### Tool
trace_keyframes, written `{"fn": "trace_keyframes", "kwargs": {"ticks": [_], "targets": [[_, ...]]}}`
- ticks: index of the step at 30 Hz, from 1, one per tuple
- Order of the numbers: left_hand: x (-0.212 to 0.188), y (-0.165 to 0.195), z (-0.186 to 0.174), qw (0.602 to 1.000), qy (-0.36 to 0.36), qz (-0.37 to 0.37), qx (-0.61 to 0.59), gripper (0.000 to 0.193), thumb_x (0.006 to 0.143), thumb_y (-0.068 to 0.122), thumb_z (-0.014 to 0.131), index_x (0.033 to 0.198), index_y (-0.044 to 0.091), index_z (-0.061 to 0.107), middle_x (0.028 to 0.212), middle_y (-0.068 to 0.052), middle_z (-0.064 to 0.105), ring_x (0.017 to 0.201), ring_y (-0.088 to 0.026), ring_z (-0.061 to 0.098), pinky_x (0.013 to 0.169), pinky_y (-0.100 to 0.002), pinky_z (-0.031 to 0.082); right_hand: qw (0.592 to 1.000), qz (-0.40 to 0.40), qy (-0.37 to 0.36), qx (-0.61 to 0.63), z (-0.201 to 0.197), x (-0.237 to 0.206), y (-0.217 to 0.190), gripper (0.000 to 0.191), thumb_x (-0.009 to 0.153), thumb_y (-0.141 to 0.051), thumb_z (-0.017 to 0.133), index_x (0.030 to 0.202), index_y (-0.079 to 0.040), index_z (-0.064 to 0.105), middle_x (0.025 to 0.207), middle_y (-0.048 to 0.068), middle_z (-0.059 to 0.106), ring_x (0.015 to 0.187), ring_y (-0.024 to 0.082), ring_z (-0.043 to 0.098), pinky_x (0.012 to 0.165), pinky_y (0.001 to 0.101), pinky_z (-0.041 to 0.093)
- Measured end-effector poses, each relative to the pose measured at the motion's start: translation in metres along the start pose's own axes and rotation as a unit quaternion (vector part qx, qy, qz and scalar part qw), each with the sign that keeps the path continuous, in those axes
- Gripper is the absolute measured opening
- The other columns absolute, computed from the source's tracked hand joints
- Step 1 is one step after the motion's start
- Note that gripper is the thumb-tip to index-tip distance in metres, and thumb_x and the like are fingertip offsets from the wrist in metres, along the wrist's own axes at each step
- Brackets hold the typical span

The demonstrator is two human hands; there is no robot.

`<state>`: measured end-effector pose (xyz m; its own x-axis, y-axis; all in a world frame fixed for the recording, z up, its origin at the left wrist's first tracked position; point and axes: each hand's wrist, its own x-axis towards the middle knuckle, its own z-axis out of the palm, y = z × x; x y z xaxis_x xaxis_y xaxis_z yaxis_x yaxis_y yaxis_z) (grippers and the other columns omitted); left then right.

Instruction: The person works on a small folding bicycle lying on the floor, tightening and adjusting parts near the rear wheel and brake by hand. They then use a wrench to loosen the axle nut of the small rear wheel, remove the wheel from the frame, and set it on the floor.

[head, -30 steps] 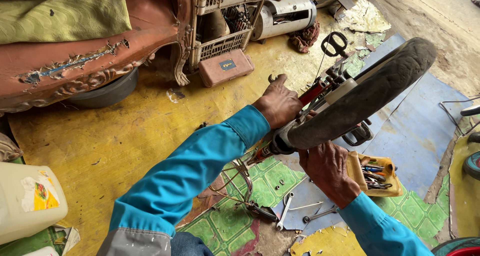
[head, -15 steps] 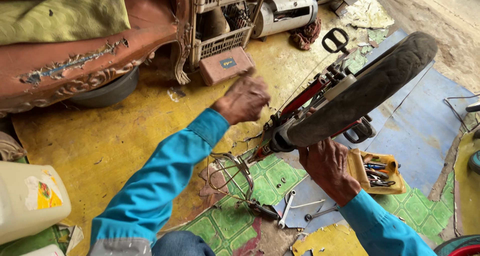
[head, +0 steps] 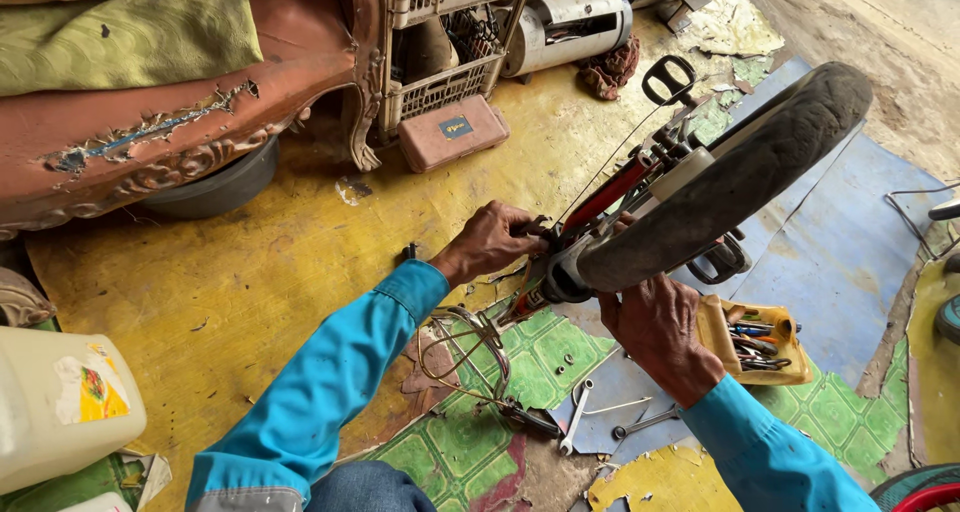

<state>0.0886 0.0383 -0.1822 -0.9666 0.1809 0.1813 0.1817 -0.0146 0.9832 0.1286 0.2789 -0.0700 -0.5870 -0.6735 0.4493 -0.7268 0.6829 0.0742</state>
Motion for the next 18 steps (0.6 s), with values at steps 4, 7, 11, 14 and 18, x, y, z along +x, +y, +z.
{"fn": "trace_keyframes", "kwargs": {"ticks": [4,7,11,14,18], "targets": [[-0.005,-0.005,0.0,0.996,0.035,-0.011,0.078,0.021,0.086,0.022,0.079,0.092,0.002,0.078,0.078,-0.01,0.074,0.07,-0.012,0.063,0.065,-0.033,0.052,0.999,0.026,-0.004,0.03,-0.003,0.0,0.0,0.062,0.082,-0.016,0.078,0.139,-0.003,0.056,0.136,0.014,0.064,0.076,0.031,0.07,0.054,0.0425,0.053],[-0.011,-0.009,0.005,0.992,0.052,0.037,0.112,0.02,0.089,0.021,0.077,0.094,0.002,0.077,0.079,-0.012,0.074,0.071,-0.013,0.064,0.067,-0.034,0.053,0.998,0.044,-0.024,0.044,-0.004,0.001,0.003,0.063,0.081,-0.019,0.08,0.138,-0.007,0.057,0.125,0.013,0.068,0.075,0.029,0.071,0.05,0.042,0.052],[-0.024,-0.012,0.018,0.986,0.089,0.098,0.101,0.015,0.094,0.016,0.067,0.098,0.003,0.075,0.087,-0.01,0.077,0.08,-0.013,0.072,0.072,-0.033,0.057,0.996,0.061,-0.043,0.048,-0.002,-0.002,0.008,0.071,0.085,-0.021,0.081,0.147,-0.006,0.052,0.1,0.013,0.069,0.07,0.028,0.07,0.05,0.0445,0.049],[-0.023,-0.01,0.016,0.975,0.095,0.146,0.136,0.014,0.092,0.014,0.071,0.097,0.001,0.073,0.088,-0.014,0.074,0.079,-0.017,0.07,0.072,-0.035,0.057,0.995,0.05,-0.025,0.087,0.001,-0.006,0.015,0.076,0.081,-0.017,0.079,0.149,-0.002,0.048,0.1,0.016,0.068,0.066,0.027,0.069,0.049,0.0434,0.049],[-0.025,-0.008,0.016,0.985,0.086,0.07,0.134,0.015,0.09,0.016,0.073,0.097,0.003,0.073,0.085,-0.013,0.075,0.075,-0.018,0.072,0.068,-0.036,0.055,0.998,0.045,-0.02,0.038,0.008,-0.012,0.019,0.06,0.082,-0.017,0.081,0.136,-0.01,0.056,0.096,0.011,0.068,0.068,0.029,0.069,0.052,0.0444,0.049]]}}
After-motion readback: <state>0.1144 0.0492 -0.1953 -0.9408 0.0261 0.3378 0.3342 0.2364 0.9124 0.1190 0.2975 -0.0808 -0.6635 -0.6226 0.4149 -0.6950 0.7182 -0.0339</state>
